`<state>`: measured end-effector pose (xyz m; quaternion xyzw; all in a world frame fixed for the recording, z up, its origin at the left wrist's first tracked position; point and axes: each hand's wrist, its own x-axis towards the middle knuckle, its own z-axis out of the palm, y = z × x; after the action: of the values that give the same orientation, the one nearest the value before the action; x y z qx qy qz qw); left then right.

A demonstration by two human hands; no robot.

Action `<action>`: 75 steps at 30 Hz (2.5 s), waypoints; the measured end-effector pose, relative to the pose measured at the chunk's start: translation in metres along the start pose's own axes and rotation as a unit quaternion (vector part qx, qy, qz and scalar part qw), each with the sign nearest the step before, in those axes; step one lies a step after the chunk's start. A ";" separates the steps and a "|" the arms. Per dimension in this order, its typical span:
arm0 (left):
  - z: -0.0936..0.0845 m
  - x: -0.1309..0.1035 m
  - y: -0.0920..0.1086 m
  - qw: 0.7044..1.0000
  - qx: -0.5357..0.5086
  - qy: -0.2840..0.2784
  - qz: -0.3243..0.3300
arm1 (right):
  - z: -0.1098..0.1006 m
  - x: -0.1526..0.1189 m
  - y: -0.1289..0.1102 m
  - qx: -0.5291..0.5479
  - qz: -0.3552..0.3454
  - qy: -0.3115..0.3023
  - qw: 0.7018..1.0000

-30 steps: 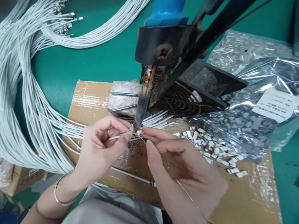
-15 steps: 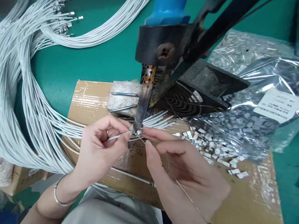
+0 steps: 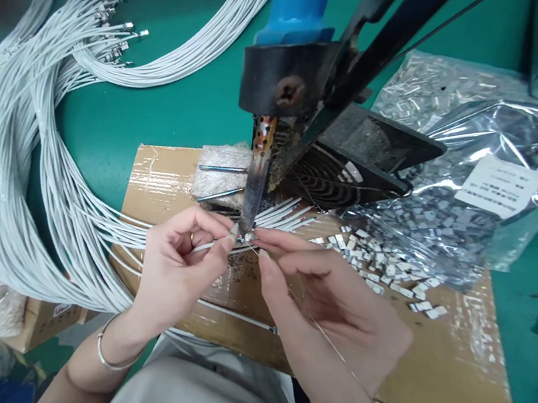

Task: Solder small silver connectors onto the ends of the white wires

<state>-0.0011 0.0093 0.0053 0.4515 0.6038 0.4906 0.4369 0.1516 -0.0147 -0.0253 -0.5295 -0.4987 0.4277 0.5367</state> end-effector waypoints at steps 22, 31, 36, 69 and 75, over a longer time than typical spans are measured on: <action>0.001 0.000 -0.001 1.000 -0.016 -0.005 -0.024 | 0.000 -0.003 0.002 -0.009 0.008 -0.004 1.000; 0.001 0.001 0.000 1.000 -0.005 -0.003 -0.019 | 0.002 0.000 -0.002 0.000 0.028 0.015 1.000; 0.000 -0.001 -0.001 0.999 -0.002 -0.006 -0.032 | 0.002 -0.001 -0.003 0.021 0.037 0.016 0.999; 0.001 -0.001 -0.002 1.000 0.004 -0.001 -0.017 | 0.000 -0.006 0.004 0.006 0.019 0.003 1.000; 0.001 -0.002 -0.002 1.000 0.011 0.000 -0.018 | 0.001 -0.006 0.003 0.007 0.014 0.007 1.000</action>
<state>-0.0003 0.0074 0.0033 0.4453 0.6172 0.4759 0.4407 0.1498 -0.0201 -0.0289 -0.5359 -0.4844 0.4351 0.5374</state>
